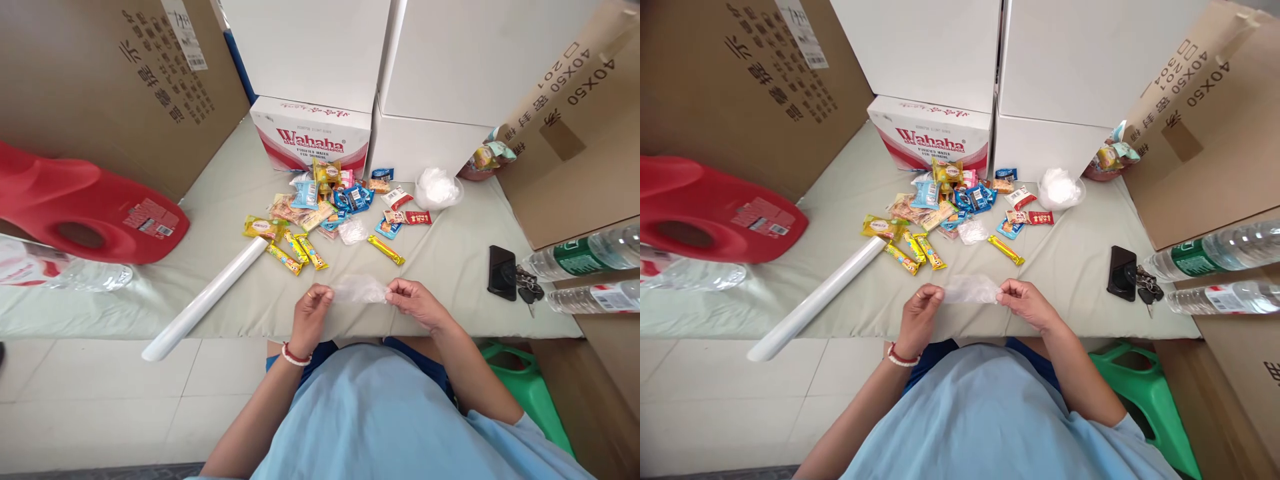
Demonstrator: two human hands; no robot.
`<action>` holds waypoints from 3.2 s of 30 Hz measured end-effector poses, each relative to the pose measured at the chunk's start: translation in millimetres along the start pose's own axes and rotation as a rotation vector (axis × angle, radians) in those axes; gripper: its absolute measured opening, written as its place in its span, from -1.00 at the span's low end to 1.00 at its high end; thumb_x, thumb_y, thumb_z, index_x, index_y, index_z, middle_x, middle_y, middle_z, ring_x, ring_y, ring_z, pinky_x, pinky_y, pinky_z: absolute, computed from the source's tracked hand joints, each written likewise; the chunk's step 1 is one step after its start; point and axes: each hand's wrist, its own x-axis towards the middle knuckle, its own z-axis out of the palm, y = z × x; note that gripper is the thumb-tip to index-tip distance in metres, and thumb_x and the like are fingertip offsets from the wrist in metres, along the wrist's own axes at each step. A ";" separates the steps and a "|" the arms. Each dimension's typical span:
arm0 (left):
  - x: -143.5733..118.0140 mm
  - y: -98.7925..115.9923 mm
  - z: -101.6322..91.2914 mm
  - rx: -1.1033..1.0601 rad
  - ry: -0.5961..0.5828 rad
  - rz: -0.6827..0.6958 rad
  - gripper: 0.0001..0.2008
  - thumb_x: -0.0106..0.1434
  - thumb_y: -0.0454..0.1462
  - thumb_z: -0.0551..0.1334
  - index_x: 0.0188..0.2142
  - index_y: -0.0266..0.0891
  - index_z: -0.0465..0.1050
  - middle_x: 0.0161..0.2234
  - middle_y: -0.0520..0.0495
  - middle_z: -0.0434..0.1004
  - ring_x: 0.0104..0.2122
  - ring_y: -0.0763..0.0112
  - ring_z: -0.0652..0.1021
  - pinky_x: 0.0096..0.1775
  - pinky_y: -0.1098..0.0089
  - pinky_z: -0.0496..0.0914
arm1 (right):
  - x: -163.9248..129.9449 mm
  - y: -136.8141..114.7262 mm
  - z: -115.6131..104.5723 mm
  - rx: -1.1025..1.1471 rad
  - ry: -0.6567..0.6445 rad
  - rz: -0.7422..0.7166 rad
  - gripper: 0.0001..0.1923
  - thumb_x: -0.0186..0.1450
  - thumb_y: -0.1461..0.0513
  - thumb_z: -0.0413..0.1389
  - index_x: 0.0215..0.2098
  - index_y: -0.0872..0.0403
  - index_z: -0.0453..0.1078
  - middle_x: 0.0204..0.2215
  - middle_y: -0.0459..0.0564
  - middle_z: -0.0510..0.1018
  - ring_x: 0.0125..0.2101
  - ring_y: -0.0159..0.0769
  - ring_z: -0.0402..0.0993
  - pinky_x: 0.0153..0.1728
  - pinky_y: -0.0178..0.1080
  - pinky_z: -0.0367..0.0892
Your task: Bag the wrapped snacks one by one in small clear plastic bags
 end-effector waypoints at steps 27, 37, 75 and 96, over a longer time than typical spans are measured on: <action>15.0 10.6 -4.8 -0.053 0.053 -0.279 -0.54 0.13 0.12 0.38 -0.41 -0.19 0.36 -0.48 0.08 0.43 -0.52 0.53 0.39 -0.42 0.46 0.28 | -4.9 17.1 26.4 -0.825 0.063 -0.853 -0.69 0.47 0.28 0.03 -0.07 -0.14 0.60 -0.15 0.08 0.62 -0.25 -0.18 0.42 -0.23 -0.09 0.42; -4.0 4.6 36.1 -0.226 -0.311 -0.419 -0.57 0.02 0.02 0.52 -0.47 -0.26 0.47 -0.54 0.11 0.38 -0.49 0.53 0.33 -0.38 0.45 0.22 | -23.7 27.5 17.1 -0.725 0.236 -0.926 -0.70 0.43 0.34 0.10 -0.02 -0.11 0.60 -0.03 0.07 0.62 -0.07 -0.20 0.57 -0.10 -0.12 0.54; 6.4 -0.8 -8.1 -0.358 0.222 -0.384 -0.59 0.06 -0.04 0.46 -0.41 -0.15 0.25 -0.47 0.09 0.44 -0.48 0.47 0.49 -0.43 0.45 0.37 | -27.2 18.1 -41.8 -0.062 0.477 0.005 -0.44 -0.07 -0.15 0.43 -0.38 0.07 0.44 -0.58 -0.17 0.41 -0.62 -0.49 0.20 -0.67 -0.40 0.14; 6.6 7.5 -15.9 -0.033 0.392 -0.153 -0.58 0.24 0.09 0.29 -0.11 -0.09 0.26 -0.18 0.02 0.41 -0.28 0.44 0.49 -0.34 0.44 0.37 | -13.2 28.3 -14.4 -0.944 0.142 -0.461 -0.77 0.44 0.17 0.02 -0.19 -0.02 0.53 -0.29 0.02 0.59 -0.28 -0.20 0.51 -0.23 -0.18 0.39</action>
